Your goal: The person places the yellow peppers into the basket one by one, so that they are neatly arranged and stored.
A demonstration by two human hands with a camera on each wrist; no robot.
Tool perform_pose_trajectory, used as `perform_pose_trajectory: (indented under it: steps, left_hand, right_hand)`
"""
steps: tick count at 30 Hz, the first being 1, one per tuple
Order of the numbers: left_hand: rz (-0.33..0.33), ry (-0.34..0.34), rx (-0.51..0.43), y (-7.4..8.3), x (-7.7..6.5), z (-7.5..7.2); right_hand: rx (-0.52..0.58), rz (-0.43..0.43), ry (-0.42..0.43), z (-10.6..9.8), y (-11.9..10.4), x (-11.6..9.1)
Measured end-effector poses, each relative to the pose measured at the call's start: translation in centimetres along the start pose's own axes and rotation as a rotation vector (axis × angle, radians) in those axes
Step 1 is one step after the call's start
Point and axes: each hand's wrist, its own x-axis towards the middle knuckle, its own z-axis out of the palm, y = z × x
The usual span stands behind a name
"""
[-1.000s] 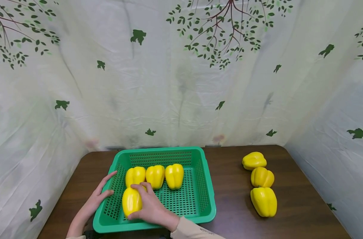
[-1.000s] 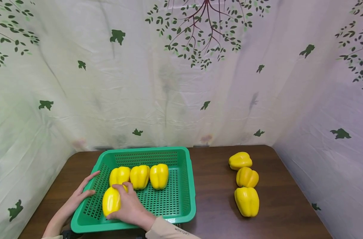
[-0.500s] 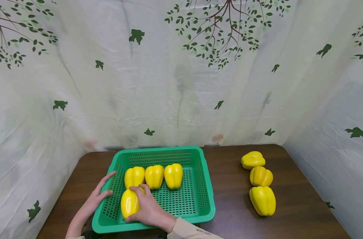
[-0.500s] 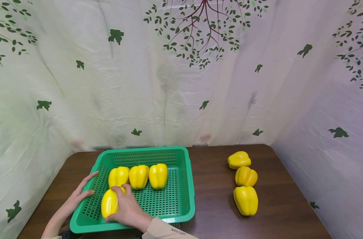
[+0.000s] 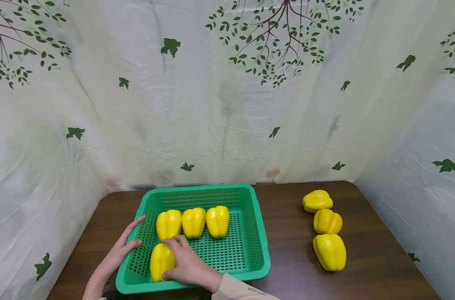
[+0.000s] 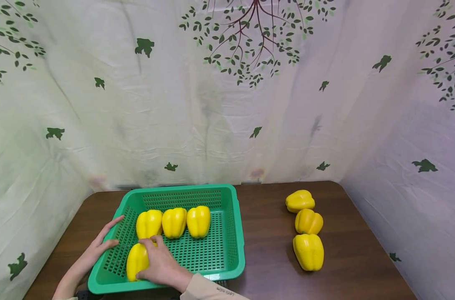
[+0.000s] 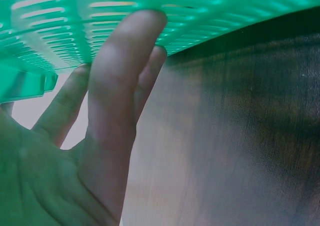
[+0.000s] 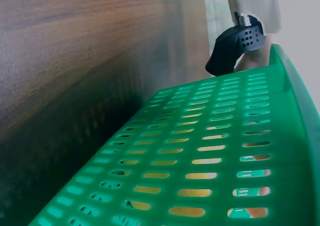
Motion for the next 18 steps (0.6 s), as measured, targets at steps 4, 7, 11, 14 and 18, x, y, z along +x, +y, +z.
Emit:
perform_pose_trajectory:
  steps: [4,7,11,14,18]
  left_hand:
    - [0.014,-0.006,0.006,-0.1,0.0,0.0]
    - [0.015,0.005,0.027,-0.1,0.1,0.0]
    - [0.013,0.027,0.065,-0.1,0.1,0.0]
    - [0.013,0.03,0.076,0.0,0.1,0.0]
    - [0.02,0.024,0.07,0.0,0.2,0.0]
  right_hand:
    - [0.018,0.012,-0.004,-0.7,0.1,-0.4]
    - [0.039,0.013,-0.007,-1.5,0.2,-0.7]
    - [0.074,0.003,-0.002,-2.7,0.5,-1.1]
    - [0.105,0.005,0.014,-3.6,0.7,-1.5]
    - [0.128,0.015,0.041,-4.9,1.0,-2.1]
